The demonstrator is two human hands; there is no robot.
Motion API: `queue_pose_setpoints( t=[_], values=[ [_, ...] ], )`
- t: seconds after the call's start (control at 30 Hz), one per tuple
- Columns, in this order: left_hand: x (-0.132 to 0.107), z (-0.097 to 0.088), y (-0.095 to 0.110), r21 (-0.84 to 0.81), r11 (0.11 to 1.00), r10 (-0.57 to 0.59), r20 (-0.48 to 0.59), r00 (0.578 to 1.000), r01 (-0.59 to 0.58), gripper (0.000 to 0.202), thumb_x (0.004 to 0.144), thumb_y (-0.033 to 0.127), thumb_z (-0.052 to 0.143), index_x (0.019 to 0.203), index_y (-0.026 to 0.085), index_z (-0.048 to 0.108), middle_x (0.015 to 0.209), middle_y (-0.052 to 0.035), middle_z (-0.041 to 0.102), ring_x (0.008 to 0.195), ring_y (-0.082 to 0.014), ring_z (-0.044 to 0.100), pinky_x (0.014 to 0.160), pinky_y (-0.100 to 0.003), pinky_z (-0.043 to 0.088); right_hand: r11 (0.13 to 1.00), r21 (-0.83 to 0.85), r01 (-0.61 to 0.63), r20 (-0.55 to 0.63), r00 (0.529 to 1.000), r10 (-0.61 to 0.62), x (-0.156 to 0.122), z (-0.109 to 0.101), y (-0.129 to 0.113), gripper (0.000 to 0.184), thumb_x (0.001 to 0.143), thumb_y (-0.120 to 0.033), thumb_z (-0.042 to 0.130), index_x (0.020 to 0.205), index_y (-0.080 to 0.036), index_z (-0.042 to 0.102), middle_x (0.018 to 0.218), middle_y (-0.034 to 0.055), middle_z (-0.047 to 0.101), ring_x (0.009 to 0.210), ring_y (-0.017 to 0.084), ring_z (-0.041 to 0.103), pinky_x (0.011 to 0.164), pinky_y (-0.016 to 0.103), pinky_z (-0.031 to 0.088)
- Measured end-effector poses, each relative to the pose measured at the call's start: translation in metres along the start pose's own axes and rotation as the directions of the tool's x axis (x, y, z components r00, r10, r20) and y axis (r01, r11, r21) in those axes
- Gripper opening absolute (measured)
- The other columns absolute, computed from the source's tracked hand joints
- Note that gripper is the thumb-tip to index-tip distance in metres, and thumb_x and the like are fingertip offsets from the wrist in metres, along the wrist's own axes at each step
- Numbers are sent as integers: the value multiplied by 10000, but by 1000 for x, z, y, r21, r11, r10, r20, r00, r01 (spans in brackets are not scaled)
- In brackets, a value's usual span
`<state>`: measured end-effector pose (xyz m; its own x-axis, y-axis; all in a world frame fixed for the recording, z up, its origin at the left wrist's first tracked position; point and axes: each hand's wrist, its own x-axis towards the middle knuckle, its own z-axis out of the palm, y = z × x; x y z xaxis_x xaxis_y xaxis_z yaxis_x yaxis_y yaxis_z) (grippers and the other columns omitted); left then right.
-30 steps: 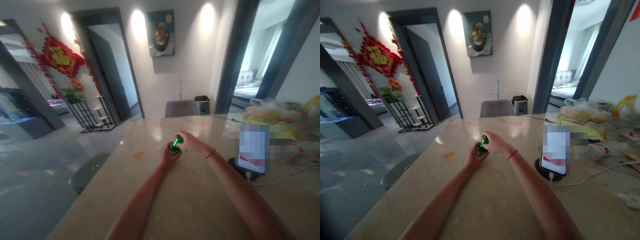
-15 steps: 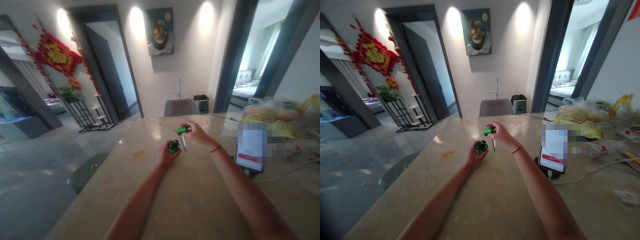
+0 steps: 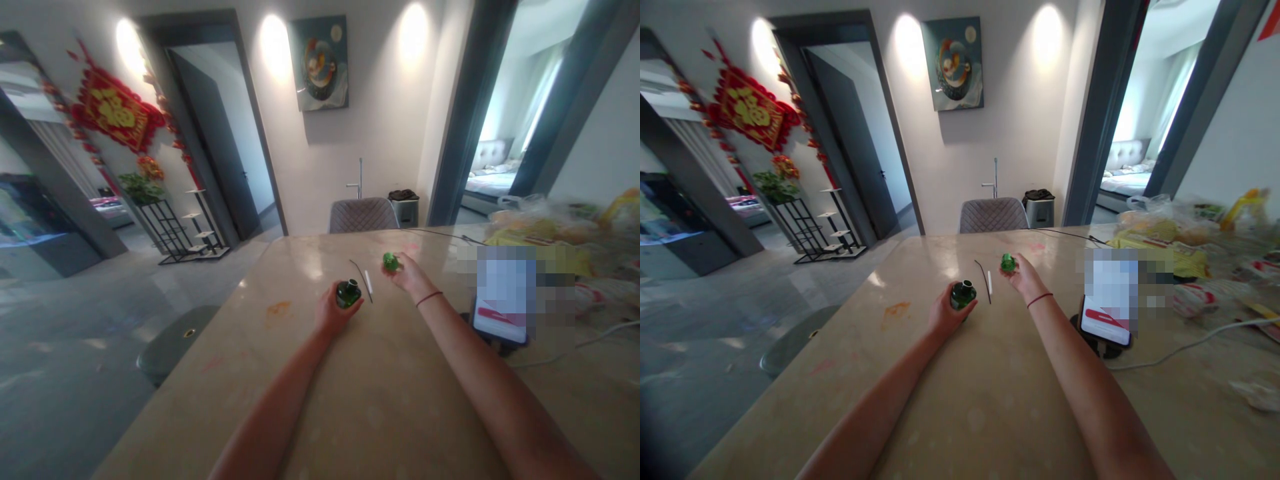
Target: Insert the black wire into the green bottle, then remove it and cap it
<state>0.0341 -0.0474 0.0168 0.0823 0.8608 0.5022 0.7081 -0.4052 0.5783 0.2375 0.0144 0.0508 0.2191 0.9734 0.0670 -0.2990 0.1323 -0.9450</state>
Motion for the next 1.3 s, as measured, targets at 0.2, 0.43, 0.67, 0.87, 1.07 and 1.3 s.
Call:
queue_pose_setpoints(
  t=[0.2, 0.43, 0.67, 0.87, 1.07, 1.3],
  values=[
    [0, -1, 0, -13, 1000, -10, 11, 1000, 10, 543, 642, 537, 606, 1074, 225, 498, 942, -45, 642, 864, -197, 595, 758, -315, 453, 638, -759, 128, -91, 950, -299, 0, -8, 16, 206, 563, -287, 624, 666, -175, 485, 708, 43, 558, 719, 183, 542, 637, 278, 425],
    [0, -1, 0, -2, 1000, -21, 3, 1000, 21, 532, 639, 524, 614, 1065, 224, 503, 927, -44, 641, 848, -192, 594, 743, -308, 452, 148, -982, 115, 89, 981, -171, -16, -12, 25, 186, 685, -268, 544, 824, -144, 544, 943, 135, 554, 804, 222, 571, 671, 315, 419],
    [1, 1, -2, 0, 1000, -13, 6, 1000, 13, 519, 653, 540, 594, 1054, 226, 490, 902, -38, 639, 829, -186, 597, 727, -303, 453, 229, -960, 160, 77, 939, -334, -14, -4, 14, 448, 669, -332, 624, 1027, -95, 498, 1065, 205, 526, 995, 282, 512, 808, 392, 408],
    [3, 6, -8, 20, 1000, -9, 18, 1000, 9, 543, 650, 521, 609, 1076, 225, 447, 939, -41, 623, 872, -201, 589, 749, -323, 451, 698, -622, 355, 480, 877, -18, -22, 23, 3, 311, 751, -400, 556, 915, -137, 580, 867, 63, 644, 808, 153, 597, 721, 271, 458],
    [2, 13, -15, 46, 997, 65, 0, 998, -65, 601, 652, 475, 628, 1131, 211, 381, 1003, -83, 606, 939, -220, 582, 775, -347, 457, 527, -729, 436, 549, 833, 70, -47, 40, 1, 506, 575, -454, 708, 942, -133, 573, 837, 72, 651, 747, 180, 605, 660, 282, 463],
    [4, 16, -19, -11, 995, 100, 72, 992, -99, 648, 674, 460, 615, 1196, 206, 329, 1116, -108, 572, 1018, -223, 554, 847, -384, 439, 637, -629, 446, 540, 840, -56, -36, 37, 12, 518, 569, -162, 674, 1058, -113, 508, 1078, 122, 588, 949, 177, 574, 845, 303, 433]
  ],
)
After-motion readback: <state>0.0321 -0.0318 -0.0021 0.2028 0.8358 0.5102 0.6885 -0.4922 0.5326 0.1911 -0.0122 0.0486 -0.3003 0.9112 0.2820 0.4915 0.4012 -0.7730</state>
